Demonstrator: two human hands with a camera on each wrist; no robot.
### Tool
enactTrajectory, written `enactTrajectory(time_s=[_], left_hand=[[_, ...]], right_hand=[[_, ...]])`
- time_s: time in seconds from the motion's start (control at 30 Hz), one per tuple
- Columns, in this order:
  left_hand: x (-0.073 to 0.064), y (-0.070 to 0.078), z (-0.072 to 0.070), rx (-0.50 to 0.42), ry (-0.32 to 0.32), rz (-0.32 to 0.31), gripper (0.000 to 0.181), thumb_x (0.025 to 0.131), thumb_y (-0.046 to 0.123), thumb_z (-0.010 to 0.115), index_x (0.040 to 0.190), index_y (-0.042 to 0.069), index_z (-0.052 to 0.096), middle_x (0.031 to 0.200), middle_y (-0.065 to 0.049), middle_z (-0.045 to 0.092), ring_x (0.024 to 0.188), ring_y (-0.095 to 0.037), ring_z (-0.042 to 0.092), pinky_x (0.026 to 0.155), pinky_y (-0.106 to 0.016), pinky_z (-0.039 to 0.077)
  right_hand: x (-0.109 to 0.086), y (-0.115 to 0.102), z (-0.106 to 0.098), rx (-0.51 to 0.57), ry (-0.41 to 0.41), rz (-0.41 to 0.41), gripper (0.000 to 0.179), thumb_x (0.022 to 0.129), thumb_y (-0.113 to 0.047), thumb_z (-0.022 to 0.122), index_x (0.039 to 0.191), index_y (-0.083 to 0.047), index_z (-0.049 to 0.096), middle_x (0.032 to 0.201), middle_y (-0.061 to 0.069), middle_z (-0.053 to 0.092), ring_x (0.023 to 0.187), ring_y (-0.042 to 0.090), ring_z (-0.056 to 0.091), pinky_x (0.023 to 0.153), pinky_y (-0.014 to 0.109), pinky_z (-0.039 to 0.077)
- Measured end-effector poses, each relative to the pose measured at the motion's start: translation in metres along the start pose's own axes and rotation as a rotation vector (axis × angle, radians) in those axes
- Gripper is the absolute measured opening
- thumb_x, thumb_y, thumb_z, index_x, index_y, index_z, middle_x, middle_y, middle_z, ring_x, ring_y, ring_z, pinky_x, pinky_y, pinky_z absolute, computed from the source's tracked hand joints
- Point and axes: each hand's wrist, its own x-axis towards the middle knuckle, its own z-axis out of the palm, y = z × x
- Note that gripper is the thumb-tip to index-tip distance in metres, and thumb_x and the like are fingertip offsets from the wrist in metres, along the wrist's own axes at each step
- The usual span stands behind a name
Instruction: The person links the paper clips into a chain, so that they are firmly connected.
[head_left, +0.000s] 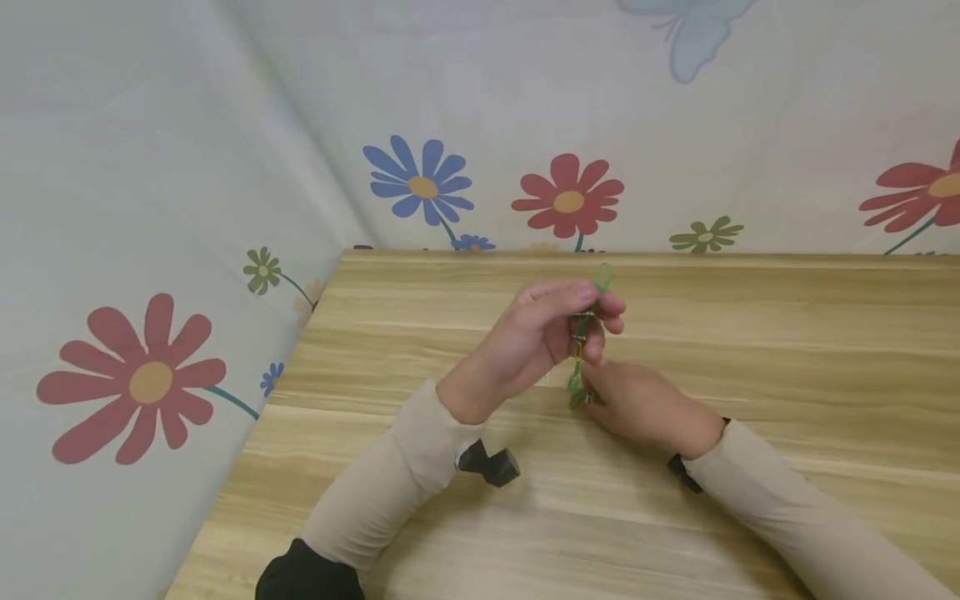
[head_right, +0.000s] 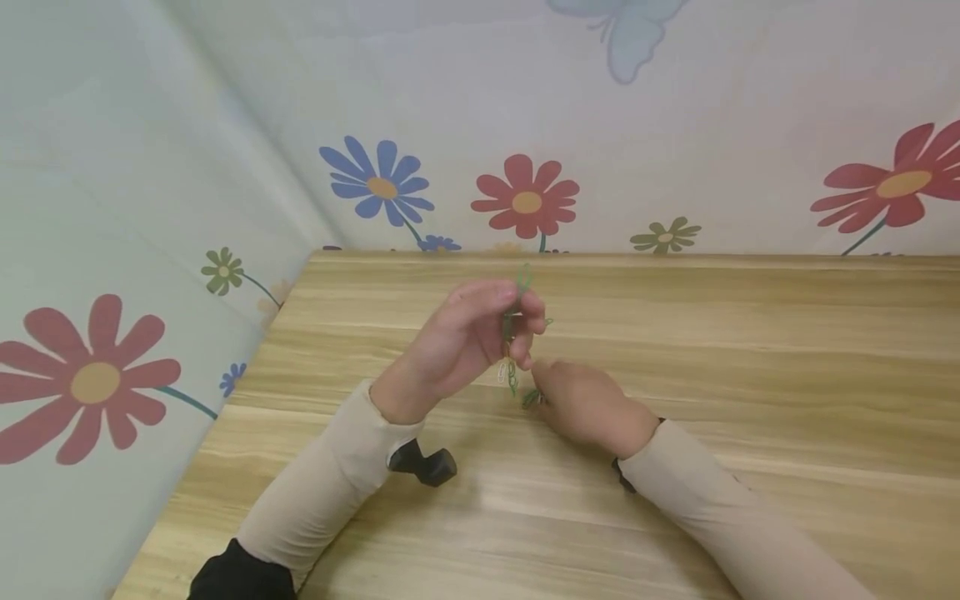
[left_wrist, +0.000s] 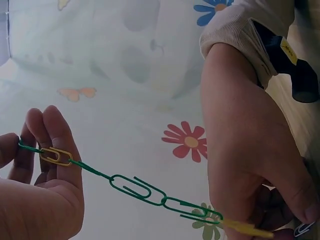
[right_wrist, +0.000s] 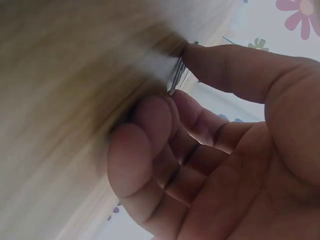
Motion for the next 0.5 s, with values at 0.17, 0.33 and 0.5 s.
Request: enactTrajectory(time_s=[0.17,0.33,0.5], left_hand=[[-0.002,0.0,-0.001,0.007,0.019,0.002,0.028,0.094,0.011,0.042,0.094,0.01,0.071,0.086,-0.005,0.065,0.056,-0.015,0.054,0.062,-0.029,0.051],[-0.003,0.002,0.0,0.043,0.045,-0.002,0.025,0.093,0.009,0.044,0.091,0.009,0.069,0.078,-0.004,0.061,0.051,-0.014,0.044,0.053,-0.024,0.045],[-0.003,0.005,0.004,0.163,0.067,0.006,0.022,0.096,0.011,0.045,0.085,0.003,0.062,0.067,-0.003,0.049,0.044,-0.012,0.026,0.04,-0.021,0.022]], right_hand=[[0.0,0.005,-0.004,0.063,-0.04,0.011,0.012,0.086,-0.005,0.061,0.093,-0.01,0.052,0.065,-0.005,0.044,0.057,0.01,0.043,0.052,0.027,0.039],[-0.001,0.009,-0.024,0.103,-0.016,-0.017,0.017,0.084,-0.001,0.061,0.076,-0.013,0.052,0.062,-0.007,0.043,0.057,0.009,0.041,0.053,0.027,0.036],[-0.008,0.006,-0.059,0.213,0.101,-0.025,0.015,0.086,-0.004,0.066,0.079,-0.015,0.058,0.064,-0.007,0.051,0.058,0.01,0.049,0.054,0.028,0.042]])
